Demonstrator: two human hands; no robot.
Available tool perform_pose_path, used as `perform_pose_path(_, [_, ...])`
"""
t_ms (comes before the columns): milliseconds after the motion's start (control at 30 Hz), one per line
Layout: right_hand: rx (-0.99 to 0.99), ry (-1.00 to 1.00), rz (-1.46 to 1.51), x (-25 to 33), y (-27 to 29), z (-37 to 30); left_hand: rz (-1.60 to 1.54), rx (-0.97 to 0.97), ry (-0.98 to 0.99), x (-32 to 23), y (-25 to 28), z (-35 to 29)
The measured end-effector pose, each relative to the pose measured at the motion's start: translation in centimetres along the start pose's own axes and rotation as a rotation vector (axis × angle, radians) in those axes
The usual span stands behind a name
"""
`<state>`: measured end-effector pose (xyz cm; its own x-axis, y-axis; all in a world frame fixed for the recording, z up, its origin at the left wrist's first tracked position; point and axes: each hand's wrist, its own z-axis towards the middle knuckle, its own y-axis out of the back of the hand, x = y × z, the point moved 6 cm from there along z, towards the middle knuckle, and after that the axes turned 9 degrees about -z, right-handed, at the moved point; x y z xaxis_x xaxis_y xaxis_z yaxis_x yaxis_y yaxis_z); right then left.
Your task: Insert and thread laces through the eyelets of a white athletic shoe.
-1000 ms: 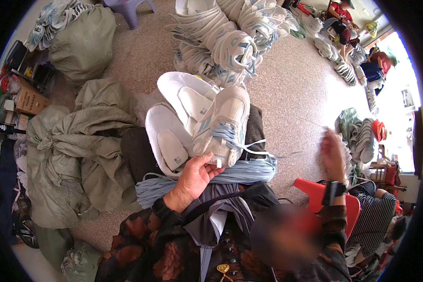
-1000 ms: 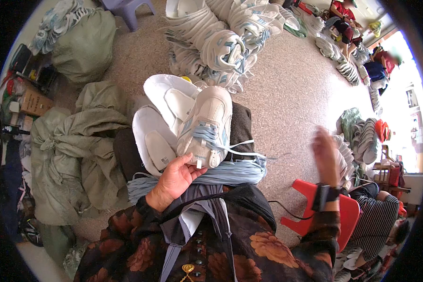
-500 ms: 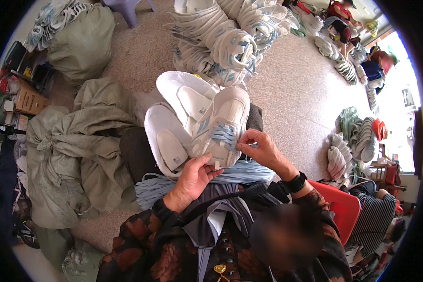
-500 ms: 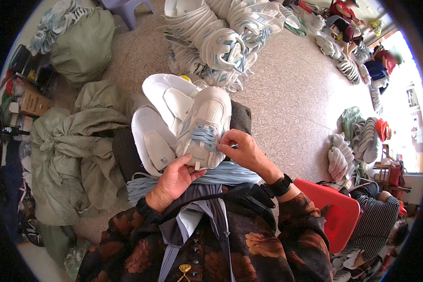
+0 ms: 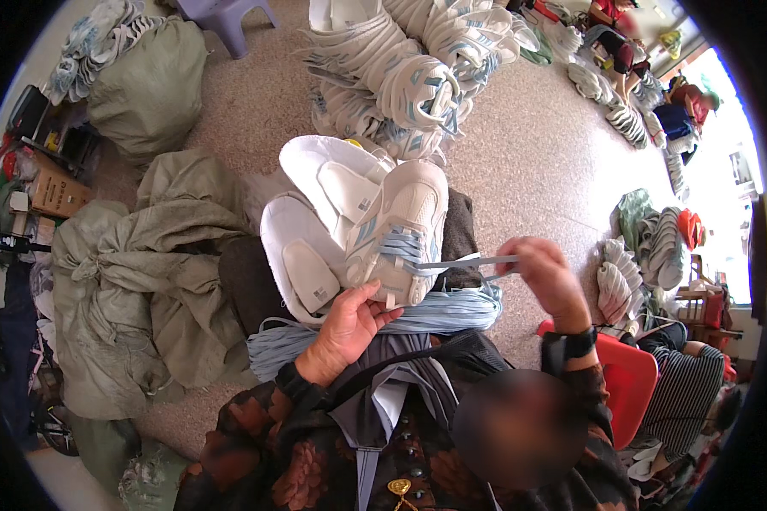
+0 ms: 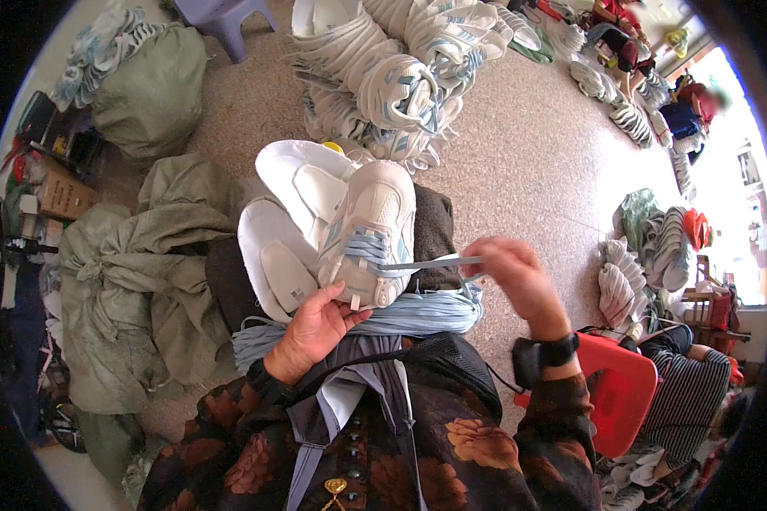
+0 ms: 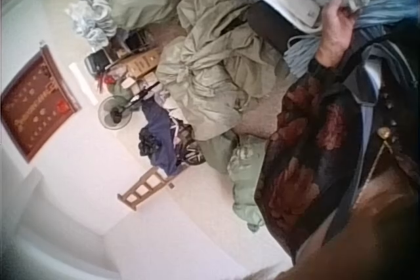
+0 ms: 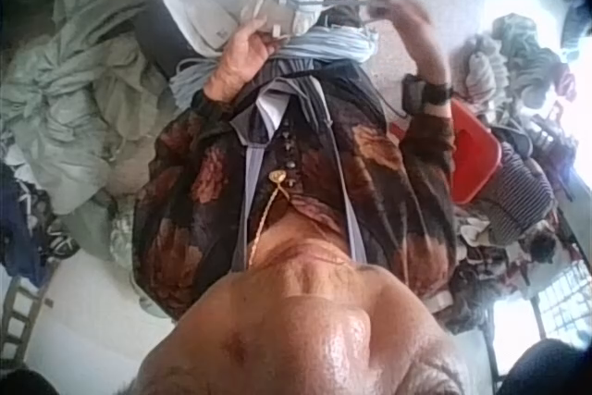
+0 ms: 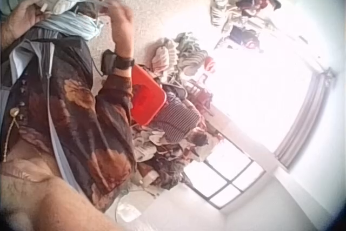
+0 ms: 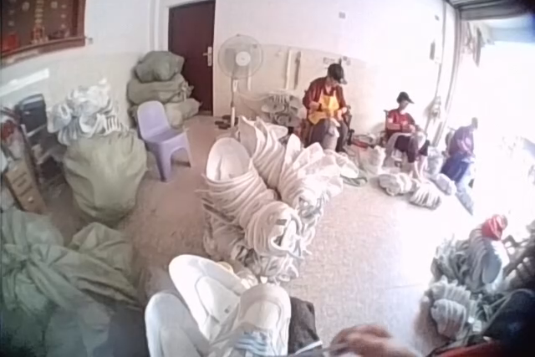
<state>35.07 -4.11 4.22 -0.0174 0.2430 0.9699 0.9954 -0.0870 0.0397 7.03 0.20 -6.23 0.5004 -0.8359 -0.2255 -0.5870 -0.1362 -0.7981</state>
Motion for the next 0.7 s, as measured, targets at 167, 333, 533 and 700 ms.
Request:
perform_pose_path(167, [-0.36,0.249,0.649,2.5,8.5,-5.8,-0.01,0.004,0.005,-0.1,0.0,0.0])
perform_pose_path(333, [-0.274,0.551,0.93,5.4,16.4,-10.6,-0.108,-0.018,-0.031,-0.1,-0.4,-0.3])
perform_pose_path(533, [-0.393,0.532,1.047,5.7,24.7,-14.7,-0.15,0.005,-0.062,-0.3,-0.6,-0.4])
perform_pose_path(700, [-0.467,0.477,0.719,2.9,33.8,-15.7,-0.17,0.002,-0.043,-0.1,-0.6,0.0])
